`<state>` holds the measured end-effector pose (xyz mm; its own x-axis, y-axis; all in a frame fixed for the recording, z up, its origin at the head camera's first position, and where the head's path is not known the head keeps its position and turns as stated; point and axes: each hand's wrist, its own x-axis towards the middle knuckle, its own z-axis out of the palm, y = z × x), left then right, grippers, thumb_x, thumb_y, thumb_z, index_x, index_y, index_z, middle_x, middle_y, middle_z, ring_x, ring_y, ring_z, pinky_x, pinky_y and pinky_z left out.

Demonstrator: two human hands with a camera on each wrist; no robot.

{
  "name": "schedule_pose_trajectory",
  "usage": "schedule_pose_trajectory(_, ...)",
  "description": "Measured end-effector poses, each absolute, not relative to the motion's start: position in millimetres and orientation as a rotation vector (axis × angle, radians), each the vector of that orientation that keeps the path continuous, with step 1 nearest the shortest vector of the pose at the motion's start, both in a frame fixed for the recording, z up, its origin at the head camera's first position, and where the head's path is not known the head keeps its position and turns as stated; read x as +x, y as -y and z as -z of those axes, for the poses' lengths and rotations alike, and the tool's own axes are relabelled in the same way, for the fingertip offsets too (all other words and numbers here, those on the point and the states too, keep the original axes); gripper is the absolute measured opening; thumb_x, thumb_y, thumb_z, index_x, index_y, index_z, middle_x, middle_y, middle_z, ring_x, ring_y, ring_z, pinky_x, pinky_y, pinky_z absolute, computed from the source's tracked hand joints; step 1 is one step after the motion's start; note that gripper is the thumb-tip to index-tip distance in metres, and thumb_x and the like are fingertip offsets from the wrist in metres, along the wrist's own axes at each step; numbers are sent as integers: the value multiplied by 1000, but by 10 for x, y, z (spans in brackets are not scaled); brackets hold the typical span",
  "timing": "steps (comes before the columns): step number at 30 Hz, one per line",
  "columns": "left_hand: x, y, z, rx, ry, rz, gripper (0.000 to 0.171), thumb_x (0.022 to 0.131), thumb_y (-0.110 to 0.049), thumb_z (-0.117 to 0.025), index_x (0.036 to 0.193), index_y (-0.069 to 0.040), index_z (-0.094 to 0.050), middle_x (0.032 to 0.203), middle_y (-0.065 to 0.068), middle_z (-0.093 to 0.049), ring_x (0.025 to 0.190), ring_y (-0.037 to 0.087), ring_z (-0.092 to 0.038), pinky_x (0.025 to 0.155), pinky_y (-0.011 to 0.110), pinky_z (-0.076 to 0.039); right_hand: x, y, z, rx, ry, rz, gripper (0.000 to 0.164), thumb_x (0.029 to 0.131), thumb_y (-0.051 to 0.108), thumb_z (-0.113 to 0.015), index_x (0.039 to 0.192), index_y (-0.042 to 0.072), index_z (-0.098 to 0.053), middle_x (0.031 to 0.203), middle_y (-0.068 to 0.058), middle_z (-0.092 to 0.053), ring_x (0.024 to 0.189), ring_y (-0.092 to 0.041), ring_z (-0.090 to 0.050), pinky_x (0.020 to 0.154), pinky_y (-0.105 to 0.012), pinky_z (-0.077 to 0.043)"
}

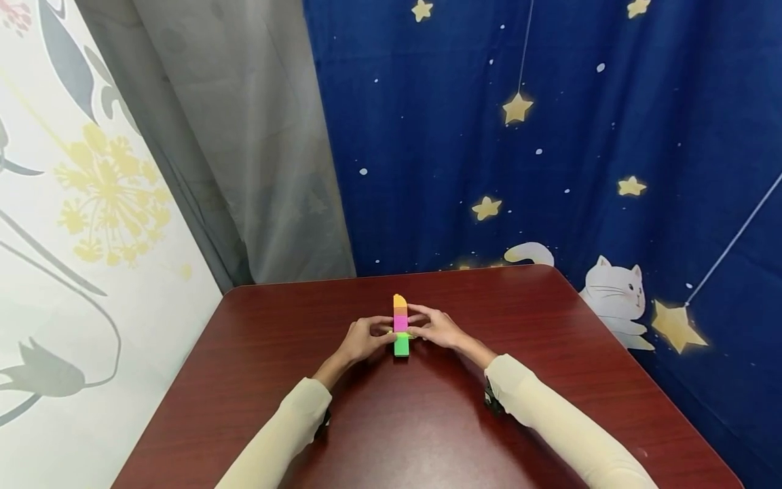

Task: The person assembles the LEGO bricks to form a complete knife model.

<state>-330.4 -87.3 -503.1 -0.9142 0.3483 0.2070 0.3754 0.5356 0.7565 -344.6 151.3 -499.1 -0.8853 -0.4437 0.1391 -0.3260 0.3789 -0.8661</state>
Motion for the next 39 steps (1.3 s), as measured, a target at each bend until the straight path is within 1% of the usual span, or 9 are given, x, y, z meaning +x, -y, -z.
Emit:
schedule_pose_trajectory(5,-3333,867,5041,-622,2728,1365,43,92,-21,-81,131,-6,-71,110,13,-78,98,26,-76,83,40,-60,-3480,-1487,5038,-635,-2538,1540,61,99,12,-73,154,5,-48,127,-20,-71,93,-20,-72,73,-41,-59)
schedule_pose_trajectory(7,-3346,862,5049,-600,2743,1364,43,93,-22,-81,131,-6,-71,110,13,-78,99,26,-76,84,40,-60,-3492,-1479,5063,-638,-2551,1548,60,98,11,-73,153,4,-50,126,-20,-71,93,-20,-73,72,-40,-59)
schedule_pose_trajectory(13,-3383,844,5064,-533,2786,1381,45,93,-23,-81,132,-5,-70,108,10,-78,102,23,-75,86,38,-59,-3515,-1456,5121,-646,-2542,1589,56,99,9,-72,150,1,-52,125,-24,-71,91,-30,-74,70,-47,-59)
schedule_pose_trajectory(19,-3395,828,5052,-516,2811,1400,43,94,-24,-80,131,-4,-71,104,8,-79,98,19,-76,86,37,-59,-3496,-1420,5137,-602,-2515,1640,54,100,3,-68,150,-6,-49,124,-31,-68,93,-45,-72,73,-62,-55)
schedule_pose_trajectory(23,-3391,824,5049,-526,2819,1383,43,93,-25,-81,129,-3,-72,102,8,-80,97,18,-76,88,39,-58,-3479,-1421,5142,-549,-2507,1638,54,100,5,-68,150,-3,-49,125,-29,-68,93,-39,-73,72,-56,-58)
schedule_pose_trajectory(26,-3383,830,5053,-530,2824,1376,42,92,-26,-81,127,-3,-73,101,8,-80,96,19,-76,89,40,-58,-3487,-1433,5164,-526,-2512,1617,55,100,10,-70,151,2,-51,126,-24,-70,88,-27,-74,69,-44,-59)
schedule_pose_trajectory(30,-3380,836,5052,-530,2831,1376,40,93,-25,-81,126,-3,-74,101,9,-80,96,20,-76,89,40,-58,-3484,-1425,5152,-495,-2498,1594,56,100,11,-70,153,5,-50,128,-22,-70,88,-20,-73,70,-41,-59)
schedule_pose_trajectory(34,-3384,838,5051,-530,2832,1369,39,93,-25,-81,125,-3,-74,101,9,-79,97,20,-76,89,41,-58,-3492,-1422,5145,-489,-2485,1596,57,101,11,-69,153,4,-49,129,-23,-69,91,-18,-72,71,-39,-59)
schedule_pose_trajectory(39,-3392,841,5056,-526,2851,1360,41,94,-27,-80,127,-2,-73,104,9,-79,101,22,-75,92,42,-57,-3495,-1440,5145,-489,-2478,1593,57,101,12,-69,154,3,-48,132,-23,-67,98,-21,-73,73,-39,-59)
